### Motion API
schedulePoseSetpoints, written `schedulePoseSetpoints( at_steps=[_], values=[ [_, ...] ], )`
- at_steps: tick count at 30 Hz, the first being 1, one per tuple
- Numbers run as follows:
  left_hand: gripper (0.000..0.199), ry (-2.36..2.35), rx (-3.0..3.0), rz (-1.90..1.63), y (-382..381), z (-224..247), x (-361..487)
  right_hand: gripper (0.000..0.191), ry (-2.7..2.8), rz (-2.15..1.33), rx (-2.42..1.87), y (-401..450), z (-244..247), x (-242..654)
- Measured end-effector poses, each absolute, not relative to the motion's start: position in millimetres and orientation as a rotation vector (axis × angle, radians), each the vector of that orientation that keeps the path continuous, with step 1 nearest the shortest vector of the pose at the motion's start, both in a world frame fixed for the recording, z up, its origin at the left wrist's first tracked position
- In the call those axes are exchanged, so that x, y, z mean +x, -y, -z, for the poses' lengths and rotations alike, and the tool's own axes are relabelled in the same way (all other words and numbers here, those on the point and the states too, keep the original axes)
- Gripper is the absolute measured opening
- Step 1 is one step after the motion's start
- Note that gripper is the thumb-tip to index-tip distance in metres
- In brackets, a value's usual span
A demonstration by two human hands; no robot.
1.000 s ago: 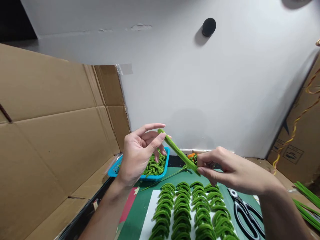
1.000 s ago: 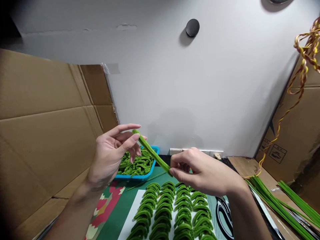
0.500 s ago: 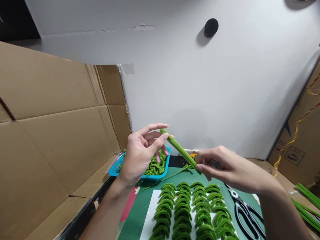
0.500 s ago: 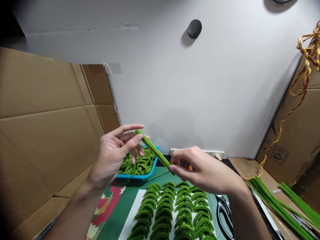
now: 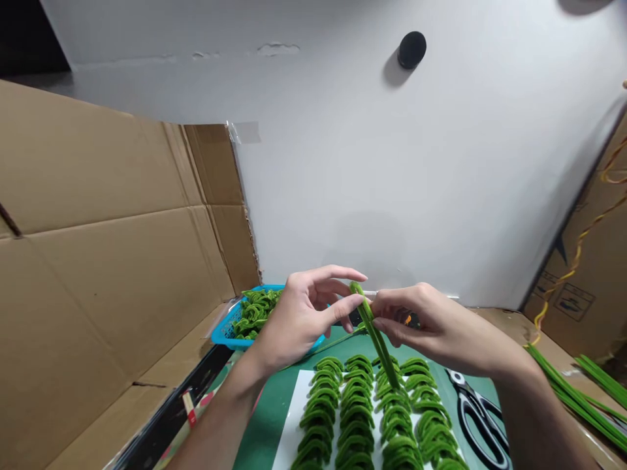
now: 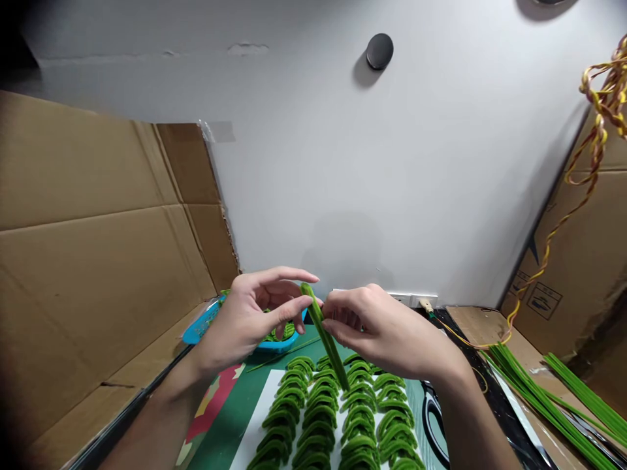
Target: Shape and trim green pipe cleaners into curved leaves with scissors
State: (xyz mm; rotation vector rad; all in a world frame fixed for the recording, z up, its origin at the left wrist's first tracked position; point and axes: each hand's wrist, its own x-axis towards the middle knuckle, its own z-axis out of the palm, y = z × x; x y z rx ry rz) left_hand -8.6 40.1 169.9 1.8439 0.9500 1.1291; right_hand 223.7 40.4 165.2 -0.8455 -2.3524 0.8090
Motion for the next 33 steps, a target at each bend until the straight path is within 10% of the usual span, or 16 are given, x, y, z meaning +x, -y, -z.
schedulePoseSetpoints(
  at_steps=[33],
  values=[
    [0.031, -0.941, 1.859, -1.165, -47.6, -160.0, -10.6, 0.025, 2.171, -0.732, -0.901, -44.3, -163.5, 225.7]
  ],
)
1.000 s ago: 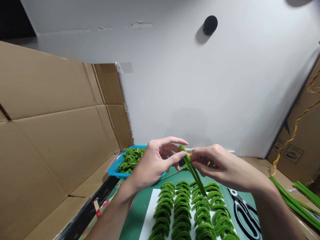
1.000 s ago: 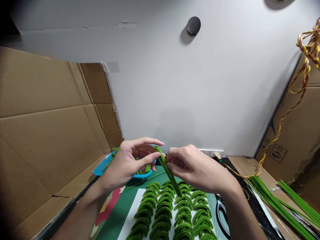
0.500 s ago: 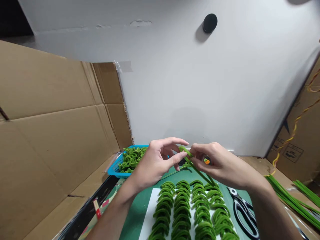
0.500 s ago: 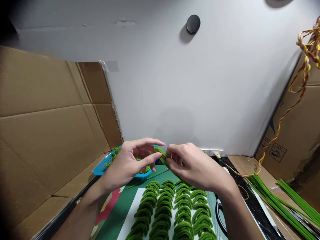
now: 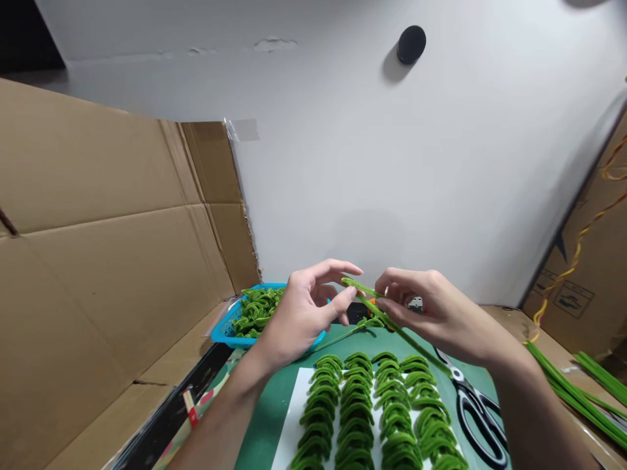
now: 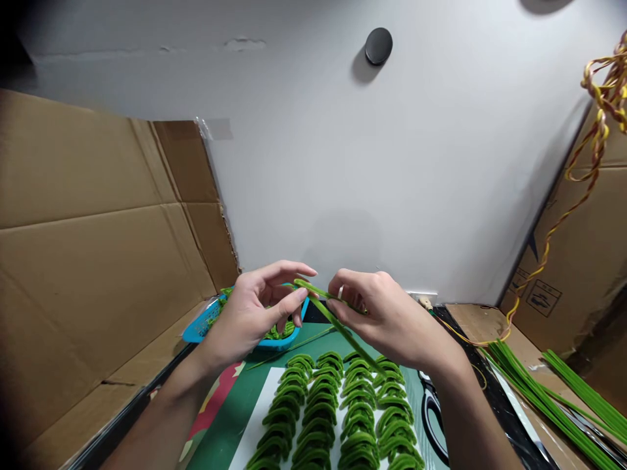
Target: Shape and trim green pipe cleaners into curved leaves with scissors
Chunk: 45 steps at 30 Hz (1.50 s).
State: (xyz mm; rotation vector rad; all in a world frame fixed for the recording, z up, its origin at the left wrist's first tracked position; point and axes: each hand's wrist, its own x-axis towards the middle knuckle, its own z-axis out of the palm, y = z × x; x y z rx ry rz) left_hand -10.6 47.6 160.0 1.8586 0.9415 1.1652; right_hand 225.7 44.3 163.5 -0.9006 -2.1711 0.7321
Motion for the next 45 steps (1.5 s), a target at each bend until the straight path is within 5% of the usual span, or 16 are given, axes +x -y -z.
schedulePoseSetpoints(
  at_steps=[29, 45],
  values=[
    [0.023, -0.954, 1.832, -1.136, -46.6, -168.5, -12.7, 0.014, 2.203, -0.644, -0.999, -48.0, -161.5, 232.6],
    [0.031, -1.026, 1.721, -1.556, -54.4, -167.9, -22.0, 0.018, 2.174, -0.721, -0.874, -51.2, -160.0, 235.5]
  ],
)
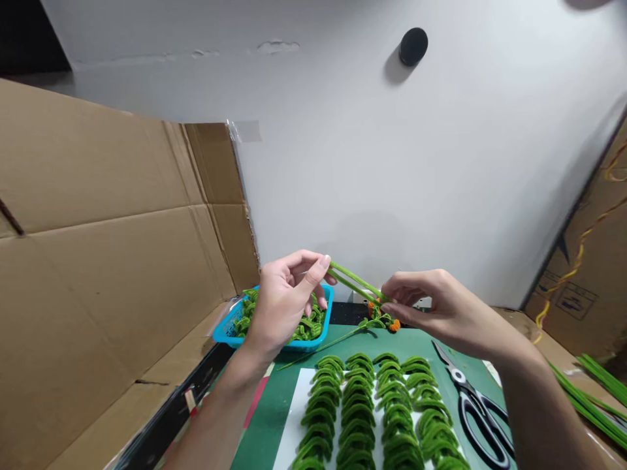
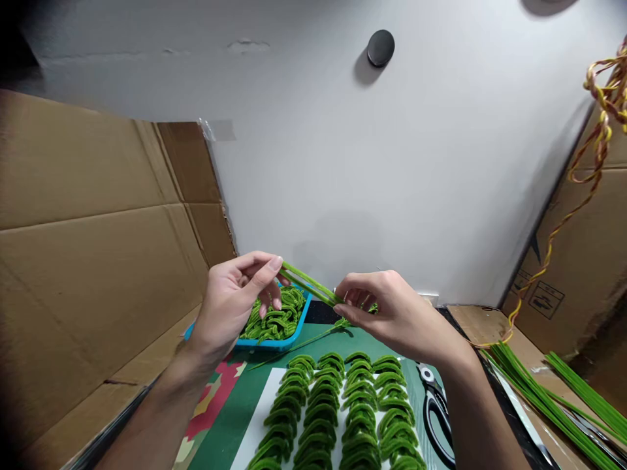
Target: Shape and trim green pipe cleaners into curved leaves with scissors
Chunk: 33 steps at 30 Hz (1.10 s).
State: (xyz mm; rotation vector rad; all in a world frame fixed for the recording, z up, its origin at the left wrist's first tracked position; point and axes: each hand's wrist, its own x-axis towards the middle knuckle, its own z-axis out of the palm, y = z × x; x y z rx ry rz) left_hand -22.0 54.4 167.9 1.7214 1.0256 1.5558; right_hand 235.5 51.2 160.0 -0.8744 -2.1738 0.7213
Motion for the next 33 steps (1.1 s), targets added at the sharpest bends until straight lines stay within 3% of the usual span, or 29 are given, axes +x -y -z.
schedulePoseSetpoints(
  at_steps=[20, 33],
  values=[
    [0.029, -1.013, 1.672, -1.703, -54.6, -170.1, -23.5, 0.008, 2.163, -0.873, -0.809, -55.4, -153.4, 234.0],
    [0.030, -1.028, 1.610, -1.747, -53.4, -171.0, -23.8, 0.022, 2.124, -0.798, -0.790, -57.7, -149.4, 235.7]
  ],
)
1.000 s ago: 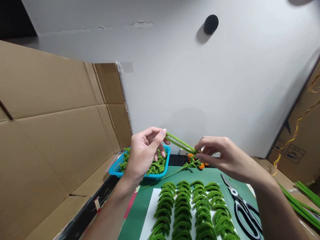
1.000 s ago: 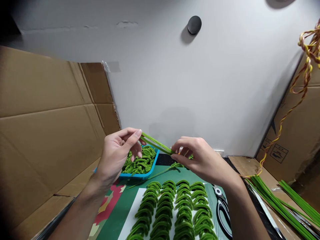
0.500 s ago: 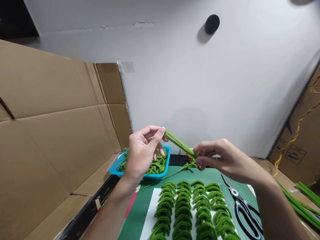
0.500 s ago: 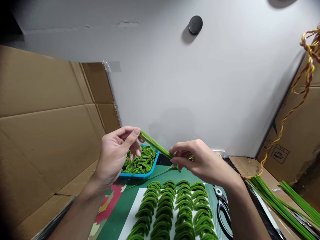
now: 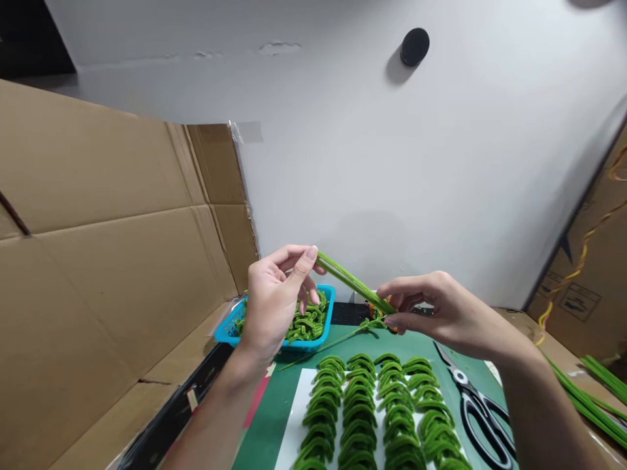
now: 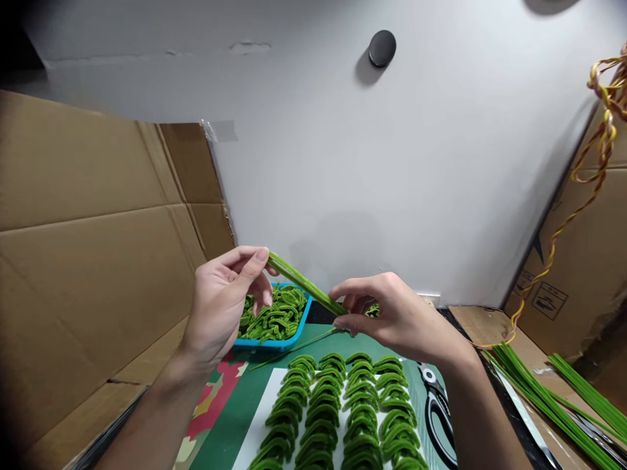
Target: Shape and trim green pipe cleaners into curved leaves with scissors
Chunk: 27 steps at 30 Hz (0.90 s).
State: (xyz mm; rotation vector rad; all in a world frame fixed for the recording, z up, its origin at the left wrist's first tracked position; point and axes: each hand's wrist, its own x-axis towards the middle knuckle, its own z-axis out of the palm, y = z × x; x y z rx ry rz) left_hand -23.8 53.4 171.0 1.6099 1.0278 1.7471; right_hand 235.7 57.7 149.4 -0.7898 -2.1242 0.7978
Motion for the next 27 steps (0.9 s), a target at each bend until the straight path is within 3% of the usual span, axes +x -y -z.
schedulePoseSetpoints(
  at_steps=[8, 17, 22, 27],
  values=[
    [0.027, -1.030, 1.548, -1.798, -52.3, -173.1, -23.3, 0.030, 2.131, -0.795, -0.833, -56.8, -152.1, 235.8],
    [0.027, -1.030, 1.544, -1.820, -53.2, -174.9, -25.9, 0.023, 2.316, -0.726, -0.948, -58.2, -154.2, 234.9],
    [0.030, -1.109, 1.618, -1.742, -54.8, -172.4, -25.2, 0.039, 2.228, -0.710, -0.948, -59.3, -151.2, 235.6],
    [0.031, -1.141, 1.771, -1.512, -55.6, -168.1, -20.7, 0.029, 2.185, -0.607, -0.823, -57.5, -152.6, 226.3]
  ],
)
